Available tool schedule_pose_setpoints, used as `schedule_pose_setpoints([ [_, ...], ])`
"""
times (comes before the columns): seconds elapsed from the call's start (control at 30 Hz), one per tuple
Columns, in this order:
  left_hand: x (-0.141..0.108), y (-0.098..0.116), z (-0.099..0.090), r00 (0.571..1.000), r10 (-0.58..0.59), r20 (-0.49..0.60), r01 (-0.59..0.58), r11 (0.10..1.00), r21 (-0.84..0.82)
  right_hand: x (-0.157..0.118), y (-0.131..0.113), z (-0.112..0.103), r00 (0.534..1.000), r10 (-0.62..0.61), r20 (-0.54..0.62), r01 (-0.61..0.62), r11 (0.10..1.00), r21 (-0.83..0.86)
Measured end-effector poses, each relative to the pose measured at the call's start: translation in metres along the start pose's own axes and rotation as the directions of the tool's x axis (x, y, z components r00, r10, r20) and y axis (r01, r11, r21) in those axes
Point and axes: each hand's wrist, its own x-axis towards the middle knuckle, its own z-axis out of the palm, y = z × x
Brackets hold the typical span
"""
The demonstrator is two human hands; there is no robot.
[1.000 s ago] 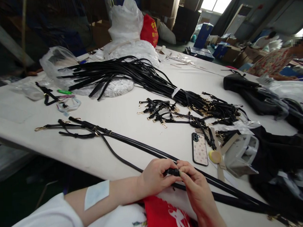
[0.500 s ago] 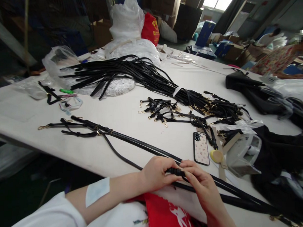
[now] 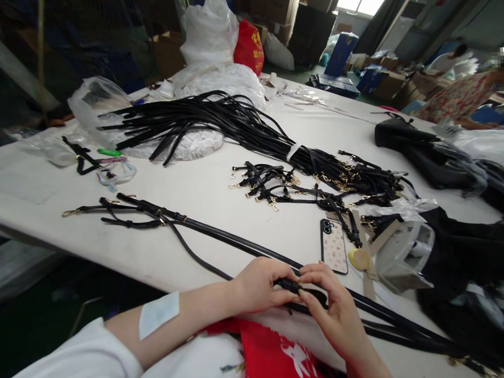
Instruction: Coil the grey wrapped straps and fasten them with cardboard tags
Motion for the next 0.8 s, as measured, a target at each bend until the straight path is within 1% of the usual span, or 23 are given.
schedule_pose_setpoints([
  [0.07,-0.001,0.004,-0.004,0.999,-0.018,0.050,0.021,0.999,-0.047,0.000,-0.004,-0.002,0.996,-0.085,0.000,0.084,0.984,-0.157],
  [0.13,-0.002,0.008,-0.007,0.997,-0.025,0.067,0.035,0.986,-0.161,0.002,-0.009,-0.002,0.988,-0.155,0.008,0.151,0.946,-0.288],
  [0.2,-0.003,0.012,-0.010,0.997,-0.035,0.072,0.057,0.947,-0.317,0.004,-0.012,-0.001,0.980,-0.201,0.011,0.191,0.913,-0.359],
  [0.23,-0.003,0.014,-0.012,0.996,-0.049,0.071,0.072,0.929,-0.362,0.004,-0.013,0.000,0.976,-0.216,0.007,0.203,0.903,-0.378],
  [0.27,-0.003,0.016,-0.014,0.996,-0.067,0.066,0.087,0.927,-0.365,0.005,-0.014,0.000,0.973,-0.231,0.002,0.213,0.896,-0.388],
  [0.3,-0.003,0.017,-0.016,0.995,-0.086,0.053,0.099,0.941,-0.324,0.005,-0.014,0.000,0.970,-0.244,-0.007,0.222,0.892,-0.395],
  [0.37,-0.002,0.020,-0.018,0.993,-0.115,0.024,0.117,0.979,-0.164,0.005,-0.013,0.001,0.962,-0.270,-0.037,0.232,0.883,-0.408],
  [0.43,-0.001,0.021,-0.017,0.991,-0.130,0.002,0.130,0.991,-0.018,0.004,-0.012,0.002,0.952,-0.299,-0.063,0.245,0.872,-0.425],
  [0.5,-0.001,0.021,-0.013,0.990,-0.144,-0.016,0.144,0.988,0.060,0.004,-0.013,0.004,0.945,-0.322,-0.064,0.264,0.861,-0.435],
  [0.53,-0.001,0.020,-0.010,0.990,-0.142,-0.015,0.143,0.988,0.064,0.004,-0.014,0.005,0.942,-0.329,-0.060,0.272,0.857,-0.437],
  [0.6,-0.001,0.019,-0.006,0.991,-0.130,0.018,0.130,0.991,-0.005,0.005,-0.017,0.007,0.943,-0.328,-0.052,0.275,0.859,-0.431],
  [0.67,0.000,0.018,-0.007,0.990,-0.118,0.084,0.129,0.980,-0.149,0.005,-0.021,0.007,0.951,-0.307,-0.037,0.265,0.872,-0.412],
  [0.73,-0.001,0.017,-0.016,0.981,-0.130,0.141,0.166,0.943,-0.288,0.004,-0.024,0.003,0.961,-0.276,-0.031,0.243,0.888,-0.389],
  [0.8,-0.004,0.014,-0.034,0.968,-0.175,0.180,0.233,0.894,-0.384,0.002,-0.025,-0.004,0.966,-0.250,-0.061,0.210,0.902,-0.376],
])
